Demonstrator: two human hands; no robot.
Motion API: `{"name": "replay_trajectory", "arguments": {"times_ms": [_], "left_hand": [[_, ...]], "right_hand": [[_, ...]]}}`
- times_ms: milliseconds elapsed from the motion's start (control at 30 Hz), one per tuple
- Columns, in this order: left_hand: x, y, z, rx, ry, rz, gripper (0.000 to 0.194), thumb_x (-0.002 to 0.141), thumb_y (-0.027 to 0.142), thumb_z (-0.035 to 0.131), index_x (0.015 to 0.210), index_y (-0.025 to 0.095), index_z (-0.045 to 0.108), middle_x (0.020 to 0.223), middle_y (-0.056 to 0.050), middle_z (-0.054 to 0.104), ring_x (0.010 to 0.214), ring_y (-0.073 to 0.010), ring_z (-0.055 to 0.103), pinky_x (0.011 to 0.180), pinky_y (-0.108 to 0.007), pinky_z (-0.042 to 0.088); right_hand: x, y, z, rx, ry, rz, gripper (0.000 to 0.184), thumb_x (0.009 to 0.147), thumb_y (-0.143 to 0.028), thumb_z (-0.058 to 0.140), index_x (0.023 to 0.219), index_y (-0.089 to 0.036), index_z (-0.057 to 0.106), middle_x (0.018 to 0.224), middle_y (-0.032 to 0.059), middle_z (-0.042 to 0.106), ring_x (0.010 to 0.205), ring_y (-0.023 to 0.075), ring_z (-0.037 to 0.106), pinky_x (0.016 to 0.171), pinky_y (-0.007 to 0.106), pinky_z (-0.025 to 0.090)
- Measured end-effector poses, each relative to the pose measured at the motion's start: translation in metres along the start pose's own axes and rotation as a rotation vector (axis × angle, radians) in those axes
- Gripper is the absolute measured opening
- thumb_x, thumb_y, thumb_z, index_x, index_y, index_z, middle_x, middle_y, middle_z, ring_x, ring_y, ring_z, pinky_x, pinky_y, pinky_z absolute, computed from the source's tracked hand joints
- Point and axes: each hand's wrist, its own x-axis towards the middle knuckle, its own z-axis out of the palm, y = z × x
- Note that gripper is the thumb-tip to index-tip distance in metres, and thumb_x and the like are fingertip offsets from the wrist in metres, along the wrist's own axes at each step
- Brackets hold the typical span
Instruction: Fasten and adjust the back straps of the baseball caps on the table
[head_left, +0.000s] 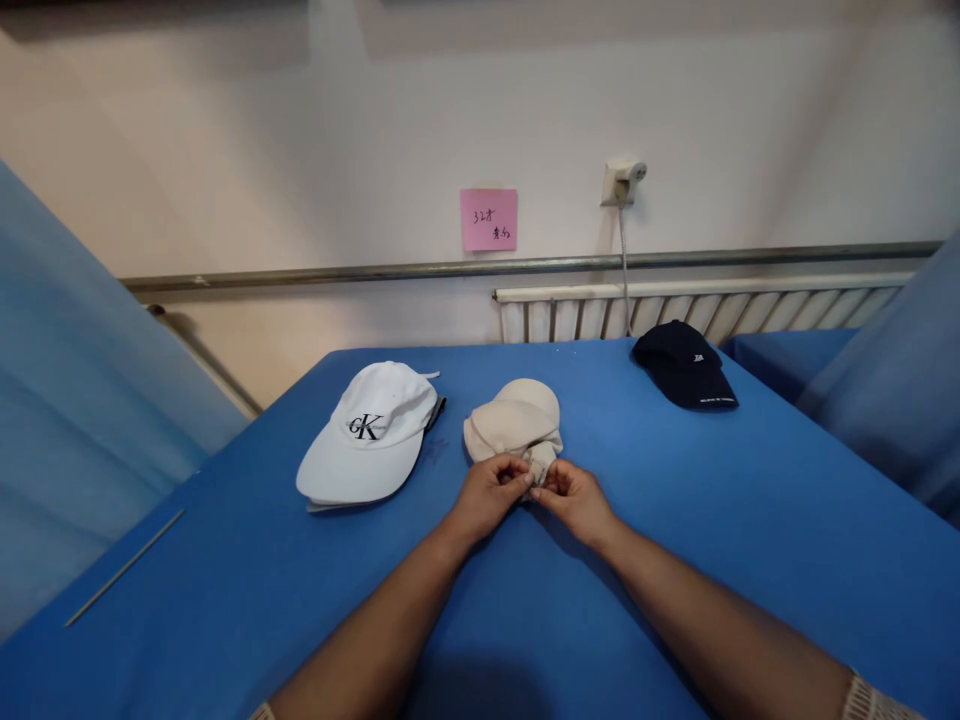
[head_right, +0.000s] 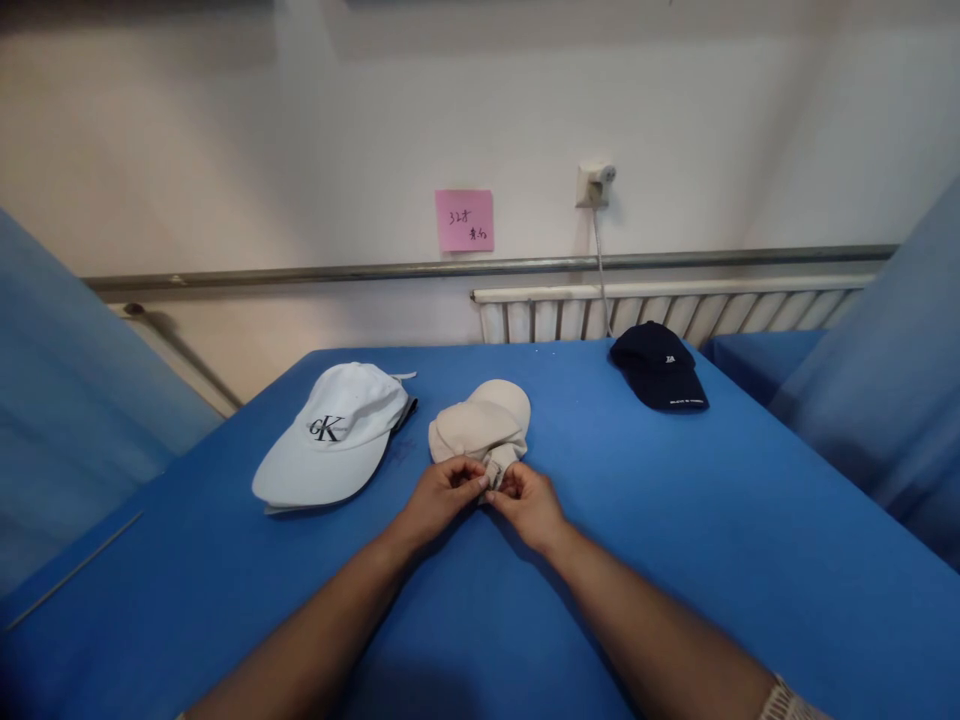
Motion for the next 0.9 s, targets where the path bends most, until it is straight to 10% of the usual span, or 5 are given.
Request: {"name": "replay_trajectory", "arguments": {"times_ms": [900], "left_hand": [[-0.007,0.014,-0.004,0.558,-0.08,0.356,0.007,0.085,0.019,0.052,0.082,0.019,0.059,0.083,-0.002,0.062,0.081,-0.0179,0.056,0.075,-0.029,0.041]], "right_hand": [[-0.002,0.001,-0.003,-0.134,-0.073,-0.005,0.022,0.073,-0.034,0.069,0.068,-0.02,0.053,0.06,-0.0053,0.049,0.057,0.0109,0.041,0.057,0.026,0.035]]}}
